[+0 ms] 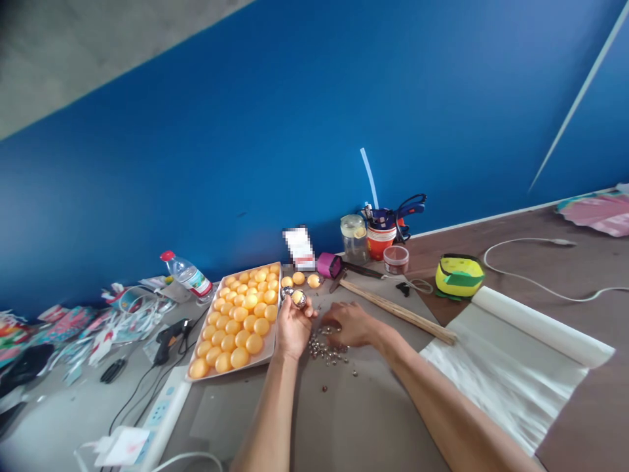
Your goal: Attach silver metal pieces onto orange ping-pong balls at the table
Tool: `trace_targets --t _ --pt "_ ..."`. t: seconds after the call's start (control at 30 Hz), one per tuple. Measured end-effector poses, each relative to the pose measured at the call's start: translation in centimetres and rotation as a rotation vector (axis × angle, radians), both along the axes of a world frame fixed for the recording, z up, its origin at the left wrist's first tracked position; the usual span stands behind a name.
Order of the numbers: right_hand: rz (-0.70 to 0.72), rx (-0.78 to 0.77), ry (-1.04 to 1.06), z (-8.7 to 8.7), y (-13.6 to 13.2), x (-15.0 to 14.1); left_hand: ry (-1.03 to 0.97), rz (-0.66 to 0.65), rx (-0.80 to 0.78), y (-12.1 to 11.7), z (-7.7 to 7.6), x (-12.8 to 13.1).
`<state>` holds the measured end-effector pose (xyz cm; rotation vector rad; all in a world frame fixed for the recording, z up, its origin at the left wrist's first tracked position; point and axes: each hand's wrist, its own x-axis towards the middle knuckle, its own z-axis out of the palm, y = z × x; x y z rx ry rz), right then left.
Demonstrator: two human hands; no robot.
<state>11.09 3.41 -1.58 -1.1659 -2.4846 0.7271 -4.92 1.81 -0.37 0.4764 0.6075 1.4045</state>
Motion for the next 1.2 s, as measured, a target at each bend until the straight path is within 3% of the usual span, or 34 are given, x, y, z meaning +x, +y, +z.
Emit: trace_targets --t 0.13,0.37,0.63,0.8,0.93,1.07,1.2 --pt "0.038 0.027 -0.075 0.1 -0.3 -0.3 0.003 0.045 -0.009 0.1 -0.1 -0.1" --pt "-0.121 0.028 -0.022 -1.0 -0.4 -1.6 0.0 0.045 -0.008 0.1 0.0 0.0" --pt "-0.195 -0.022 0.175 -1.4 -0.2 -1.6 -0.004 0.031 -0.023 0.0 0.1 0.0" --pt "-0.276 -0.12 0.394 -1.8 0.4 -1.5 -0.006 0.041 -0.034 0.1 -0.1 -0.1" --pt "-0.353 -0.304 0.71 -1.9 1.0 -1.5 0.006 0.053 -0.047 0.2 -0.2 -0.1" --pt "-0.368 -0.488 1.008 -0.9 0.7 -1.6 0.022 0.063 -0.058 0.2 -0.3 0.0" --pt "-0.343 -0.592 1.139 0.0 0.1 -2.0 0.059 0.055 -0.006 0.0 -0.3 0.1"
